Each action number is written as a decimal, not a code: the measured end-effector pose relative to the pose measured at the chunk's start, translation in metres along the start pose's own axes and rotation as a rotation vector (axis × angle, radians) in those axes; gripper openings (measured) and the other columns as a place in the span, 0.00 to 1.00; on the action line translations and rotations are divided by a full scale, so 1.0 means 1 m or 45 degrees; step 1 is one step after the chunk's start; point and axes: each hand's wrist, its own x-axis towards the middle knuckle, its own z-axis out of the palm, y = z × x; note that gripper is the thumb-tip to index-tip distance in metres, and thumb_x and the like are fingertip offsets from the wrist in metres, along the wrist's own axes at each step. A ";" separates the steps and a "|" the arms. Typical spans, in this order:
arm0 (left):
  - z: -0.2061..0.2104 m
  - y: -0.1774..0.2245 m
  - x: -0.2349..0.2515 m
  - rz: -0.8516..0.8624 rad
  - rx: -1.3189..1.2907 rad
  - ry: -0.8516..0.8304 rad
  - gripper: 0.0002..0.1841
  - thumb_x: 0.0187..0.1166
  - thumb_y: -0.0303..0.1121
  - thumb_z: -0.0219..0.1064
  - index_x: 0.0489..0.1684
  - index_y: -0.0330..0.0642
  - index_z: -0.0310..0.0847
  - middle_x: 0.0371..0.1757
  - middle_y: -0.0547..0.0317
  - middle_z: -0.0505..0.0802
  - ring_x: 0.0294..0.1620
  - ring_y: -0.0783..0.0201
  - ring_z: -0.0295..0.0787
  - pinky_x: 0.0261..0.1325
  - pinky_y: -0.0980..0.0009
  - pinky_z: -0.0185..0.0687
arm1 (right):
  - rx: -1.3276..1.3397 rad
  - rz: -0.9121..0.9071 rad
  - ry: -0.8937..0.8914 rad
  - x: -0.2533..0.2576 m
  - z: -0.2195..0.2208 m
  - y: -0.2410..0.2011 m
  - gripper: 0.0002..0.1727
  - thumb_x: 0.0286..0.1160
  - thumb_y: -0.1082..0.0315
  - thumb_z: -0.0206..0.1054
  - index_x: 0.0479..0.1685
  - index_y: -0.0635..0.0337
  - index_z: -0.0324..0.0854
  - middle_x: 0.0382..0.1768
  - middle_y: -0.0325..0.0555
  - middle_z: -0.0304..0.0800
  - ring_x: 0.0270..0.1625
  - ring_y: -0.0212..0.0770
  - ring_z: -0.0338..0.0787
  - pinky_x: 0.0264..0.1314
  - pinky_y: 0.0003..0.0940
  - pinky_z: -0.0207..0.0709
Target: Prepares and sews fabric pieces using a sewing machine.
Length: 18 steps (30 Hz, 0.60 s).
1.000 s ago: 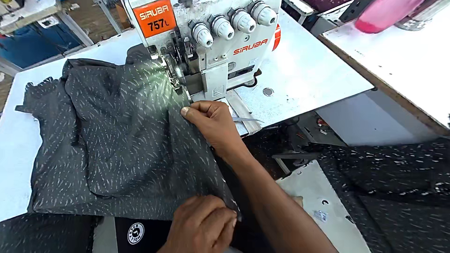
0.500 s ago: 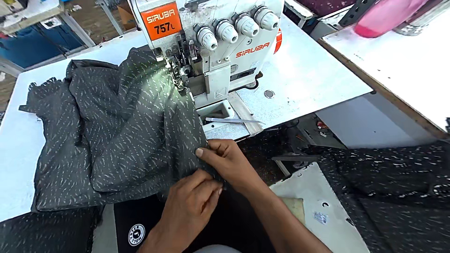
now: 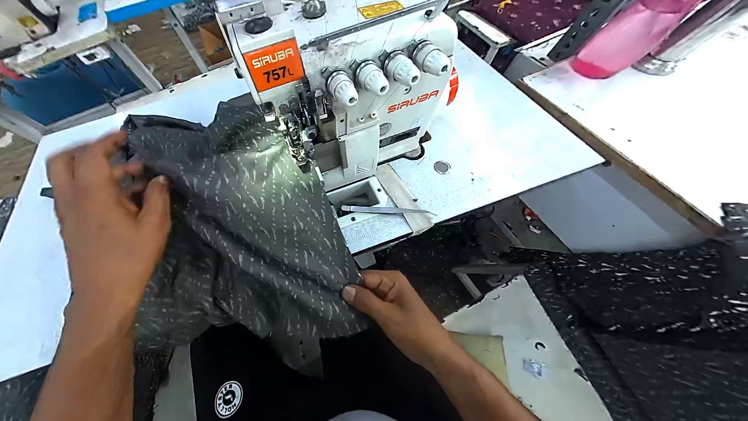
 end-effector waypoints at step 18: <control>0.094 0.031 0.064 0.189 0.143 -0.472 0.40 0.88 0.60 0.36 0.91 0.40 0.59 0.94 0.46 0.61 0.96 0.45 0.46 0.91 0.37 0.42 | 0.051 -0.147 0.066 0.075 0.020 -0.055 0.15 0.93 0.69 0.52 0.47 0.71 0.82 0.35 0.55 0.93 0.33 0.44 0.97 0.38 0.39 0.95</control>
